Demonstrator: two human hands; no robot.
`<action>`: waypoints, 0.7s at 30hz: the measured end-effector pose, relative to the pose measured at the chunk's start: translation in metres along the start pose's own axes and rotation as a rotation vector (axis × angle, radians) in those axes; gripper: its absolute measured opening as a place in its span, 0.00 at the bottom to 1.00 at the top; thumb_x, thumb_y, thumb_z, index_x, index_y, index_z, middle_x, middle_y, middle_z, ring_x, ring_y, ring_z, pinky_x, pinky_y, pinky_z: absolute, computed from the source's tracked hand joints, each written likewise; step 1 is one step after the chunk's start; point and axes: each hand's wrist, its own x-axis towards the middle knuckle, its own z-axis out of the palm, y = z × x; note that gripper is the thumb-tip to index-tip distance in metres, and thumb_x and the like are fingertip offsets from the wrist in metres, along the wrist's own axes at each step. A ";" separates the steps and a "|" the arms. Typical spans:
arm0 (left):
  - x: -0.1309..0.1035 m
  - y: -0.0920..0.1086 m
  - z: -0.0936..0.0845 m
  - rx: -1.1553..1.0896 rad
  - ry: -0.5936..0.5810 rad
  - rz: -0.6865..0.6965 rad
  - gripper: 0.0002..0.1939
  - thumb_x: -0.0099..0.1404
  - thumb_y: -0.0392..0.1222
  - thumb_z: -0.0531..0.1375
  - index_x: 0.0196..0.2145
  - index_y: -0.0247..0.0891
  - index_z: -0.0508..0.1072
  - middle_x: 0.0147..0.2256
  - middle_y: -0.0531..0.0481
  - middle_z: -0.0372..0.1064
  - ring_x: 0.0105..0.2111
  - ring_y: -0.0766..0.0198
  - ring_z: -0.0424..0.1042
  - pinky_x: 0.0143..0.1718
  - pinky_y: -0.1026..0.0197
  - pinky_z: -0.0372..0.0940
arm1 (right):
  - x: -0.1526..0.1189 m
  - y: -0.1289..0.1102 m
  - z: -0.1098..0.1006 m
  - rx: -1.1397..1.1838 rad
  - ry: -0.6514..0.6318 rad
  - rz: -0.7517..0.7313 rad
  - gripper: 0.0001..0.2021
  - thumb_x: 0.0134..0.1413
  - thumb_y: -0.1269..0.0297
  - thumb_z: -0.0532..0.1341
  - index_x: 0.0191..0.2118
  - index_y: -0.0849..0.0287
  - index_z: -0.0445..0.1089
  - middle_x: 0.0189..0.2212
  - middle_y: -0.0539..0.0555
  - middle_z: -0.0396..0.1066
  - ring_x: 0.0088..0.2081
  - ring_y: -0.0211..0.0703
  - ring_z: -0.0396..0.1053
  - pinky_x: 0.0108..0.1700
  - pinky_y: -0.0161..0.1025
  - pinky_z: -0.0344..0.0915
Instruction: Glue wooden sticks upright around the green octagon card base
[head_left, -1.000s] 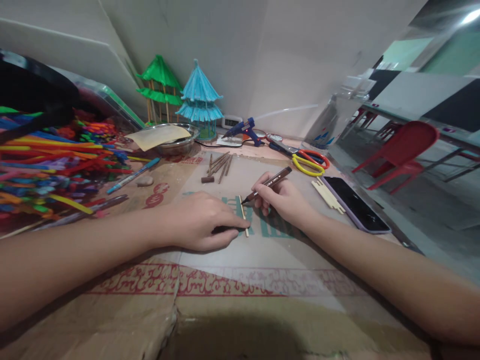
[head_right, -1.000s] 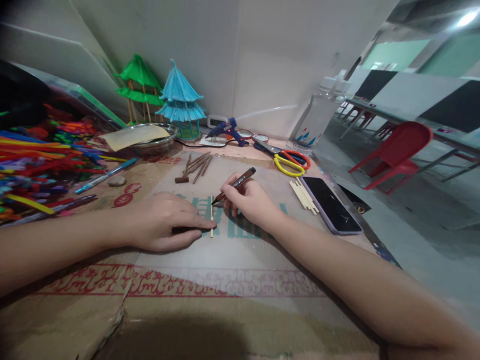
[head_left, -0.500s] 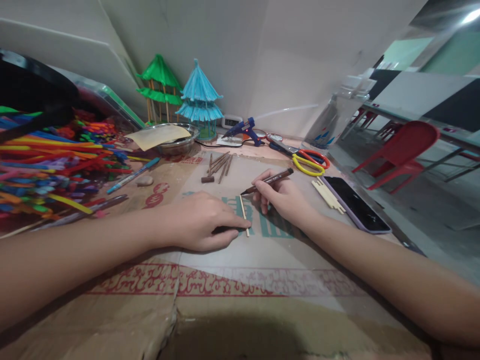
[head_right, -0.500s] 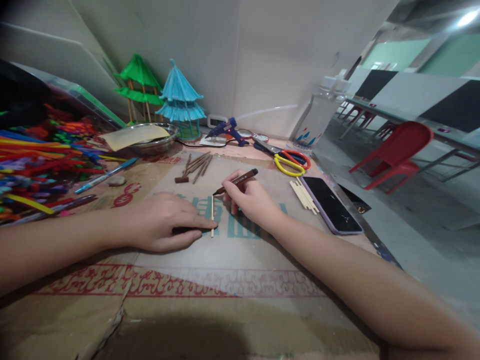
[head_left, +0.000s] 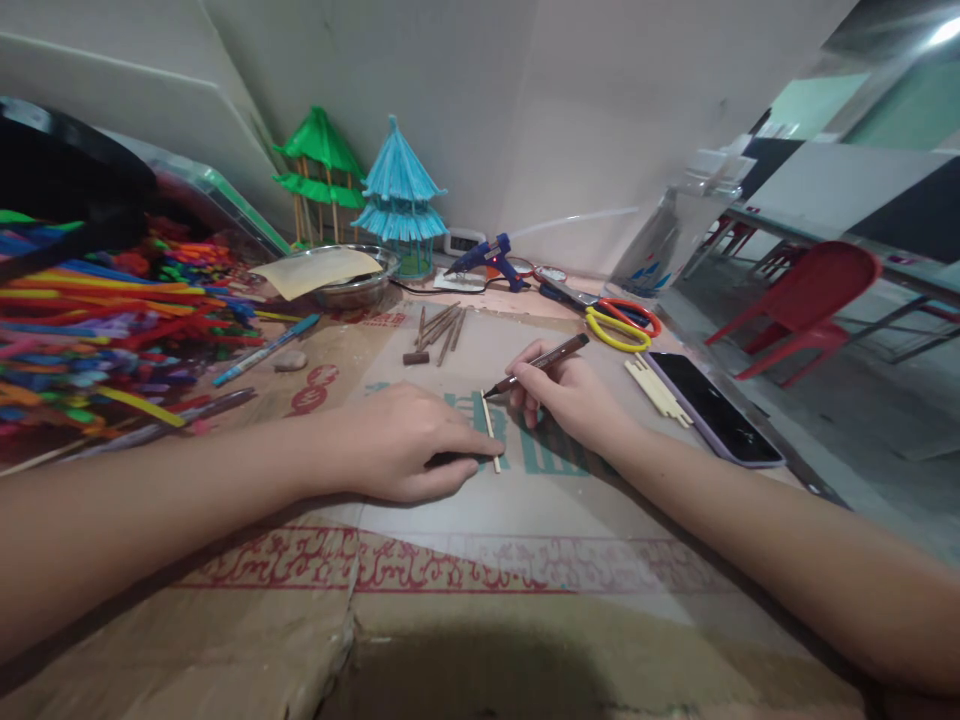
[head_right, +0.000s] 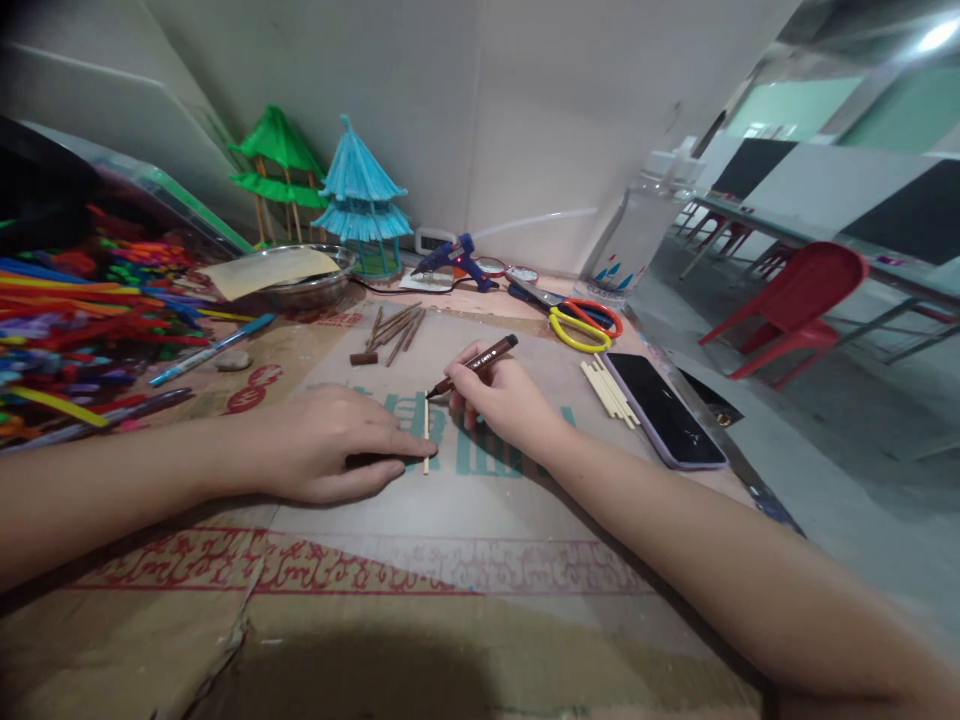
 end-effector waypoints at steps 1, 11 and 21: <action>0.000 0.000 0.000 -0.002 0.000 0.000 0.16 0.70 0.40 0.56 0.51 0.41 0.79 0.32 0.48 0.80 0.27 0.61 0.76 0.29 0.61 0.65 | 0.000 -0.001 0.000 0.001 0.002 0.007 0.07 0.63 0.62 0.58 0.33 0.56 0.64 0.20 0.46 0.70 0.17 0.35 0.66 0.21 0.33 0.61; -0.001 0.000 0.001 0.017 0.015 0.003 0.16 0.70 0.41 0.55 0.50 0.41 0.79 0.32 0.48 0.81 0.26 0.61 0.76 0.28 0.61 0.65 | -0.002 -0.001 0.002 0.126 -0.065 0.034 0.08 0.52 0.61 0.63 0.29 0.57 0.65 0.19 0.48 0.71 0.18 0.34 0.64 0.20 0.31 0.64; -0.001 0.000 0.000 0.010 0.011 0.003 0.16 0.70 0.41 0.55 0.50 0.41 0.79 0.33 0.48 0.81 0.27 0.61 0.77 0.28 0.61 0.65 | -0.002 0.001 0.001 0.080 -0.009 0.004 0.07 0.58 0.60 0.61 0.33 0.56 0.64 0.19 0.46 0.70 0.16 0.33 0.64 0.19 0.31 0.60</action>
